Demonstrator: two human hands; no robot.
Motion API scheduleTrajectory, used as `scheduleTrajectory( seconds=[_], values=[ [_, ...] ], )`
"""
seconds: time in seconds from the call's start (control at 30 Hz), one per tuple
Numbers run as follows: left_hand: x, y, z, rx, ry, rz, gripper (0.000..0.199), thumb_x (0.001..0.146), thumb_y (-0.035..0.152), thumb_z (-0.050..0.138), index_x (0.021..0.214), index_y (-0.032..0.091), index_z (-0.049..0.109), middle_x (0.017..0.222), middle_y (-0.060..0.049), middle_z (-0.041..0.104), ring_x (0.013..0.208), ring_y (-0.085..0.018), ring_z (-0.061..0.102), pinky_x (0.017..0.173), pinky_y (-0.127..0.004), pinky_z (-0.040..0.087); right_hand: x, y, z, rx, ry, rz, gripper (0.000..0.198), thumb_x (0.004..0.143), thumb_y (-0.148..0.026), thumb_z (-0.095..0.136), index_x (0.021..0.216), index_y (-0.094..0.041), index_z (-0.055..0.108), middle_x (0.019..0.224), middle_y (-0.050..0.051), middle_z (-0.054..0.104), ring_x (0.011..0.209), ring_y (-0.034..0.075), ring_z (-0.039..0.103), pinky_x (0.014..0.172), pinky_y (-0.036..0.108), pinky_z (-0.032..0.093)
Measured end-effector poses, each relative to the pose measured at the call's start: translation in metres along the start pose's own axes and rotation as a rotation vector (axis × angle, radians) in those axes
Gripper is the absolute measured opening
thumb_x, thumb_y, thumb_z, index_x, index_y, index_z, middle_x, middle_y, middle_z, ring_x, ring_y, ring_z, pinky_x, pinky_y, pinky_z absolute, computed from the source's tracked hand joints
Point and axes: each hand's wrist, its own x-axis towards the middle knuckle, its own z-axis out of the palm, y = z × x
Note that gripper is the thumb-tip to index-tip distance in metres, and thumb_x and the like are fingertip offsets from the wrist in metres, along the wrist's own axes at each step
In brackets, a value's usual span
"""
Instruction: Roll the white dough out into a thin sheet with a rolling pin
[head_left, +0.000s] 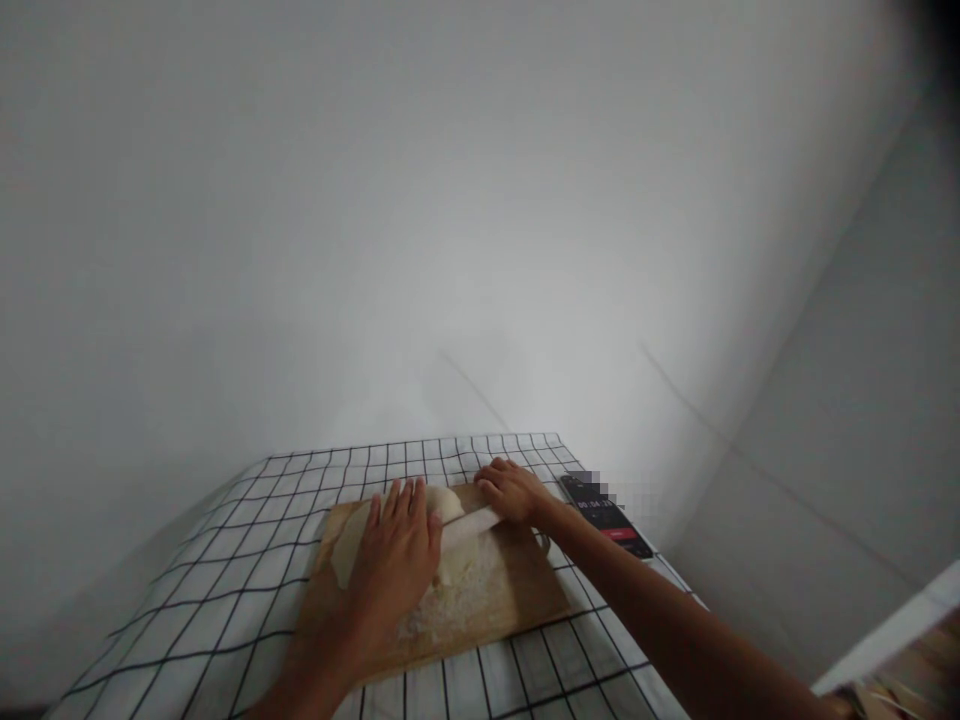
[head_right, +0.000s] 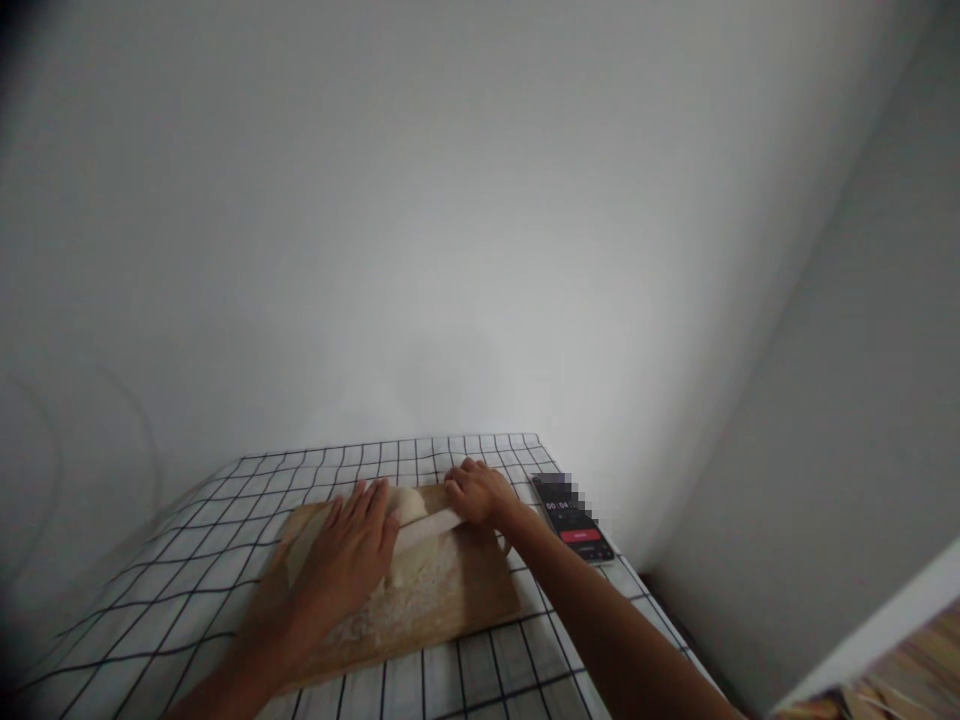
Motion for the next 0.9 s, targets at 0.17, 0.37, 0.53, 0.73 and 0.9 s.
scheduleTrajectory(
  seconds=[0.17, 0.37, 0.53, 0.73, 0.9],
  values=[
    [-0.009, 0.007, -0.003, -0.018, 0.019, 0.018, 0.048, 0.103, 0.028, 0.038, 0.142, 0.003, 0.053, 0.149, -0.025, 0.056, 0.143, -0.039, 0.047, 0.118, -0.062, 0.037, -0.032, -0.013, -0.007, 0.016, 0.029, 0.063, 0.051, 0.105, -0.036, 0.031, 0.145, -0.019, 0.056, 0.151, 0.013, 0.056, 0.135, 0.027, 0.055, 0.109, 0.043, 0.043],
    [-0.025, 0.016, -0.001, -0.066, 0.093, 0.022, 0.053, 0.102, 0.033, 0.039, 0.143, 0.001, 0.051, 0.150, -0.026, 0.054, 0.144, -0.037, 0.047, 0.116, -0.056, 0.043, -0.071, -0.026, -0.007, 0.061, 0.102, 0.037, 0.053, 0.107, -0.035, 0.025, 0.144, -0.016, 0.059, 0.153, 0.012, 0.055, 0.146, 0.025, 0.046, 0.119, 0.044, 0.037],
    [-0.044, 0.021, -0.009, -0.116, 0.174, 0.096, 0.055, 0.104, 0.033, 0.038, 0.154, 0.009, 0.039, 0.157, -0.021, 0.048, 0.148, -0.031, 0.043, 0.116, -0.053, 0.045, -0.102, -0.033, -0.004, 0.072, 0.145, 0.045, 0.053, 0.109, -0.039, 0.025, 0.143, -0.019, 0.059, 0.153, 0.011, 0.056, 0.143, 0.025, 0.049, 0.119, 0.042, 0.040],
    [-0.041, 0.020, -0.004, -0.087, 0.152, 0.080, 0.051, 0.104, 0.032, 0.039, 0.147, 0.005, 0.047, 0.151, -0.023, 0.054, 0.143, -0.032, 0.049, 0.115, -0.052, 0.047, -0.092, -0.028, 0.000, 0.076, 0.168, 0.019, 0.054, 0.109, -0.040, 0.023, 0.144, -0.019, 0.060, 0.152, 0.009, 0.057, 0.148, 0.025, 0.043, 0.123, 0.044, 0.034],
    [-0.026, 0.013, 0.011, -0.068, 0.125, 0.045, 0.051, 0.104, 0.036, 0.042, 0.143, 0.005, 0.052, 0.147, -0.026, 0.057, 0.140, -0.037, 0.052, 0.111, -0.057, 0.049, -0.044, -0.020, -0.004, 0.008, 0.094, 0.050, 0.056, 0.109, -0.040, 0.021, 0.139, -0.018, 0.064, 0.149, 0.011, 0.059, 0.144, 0.024, 0.048, 0.118, 0.041, 0.038]
  ],
)
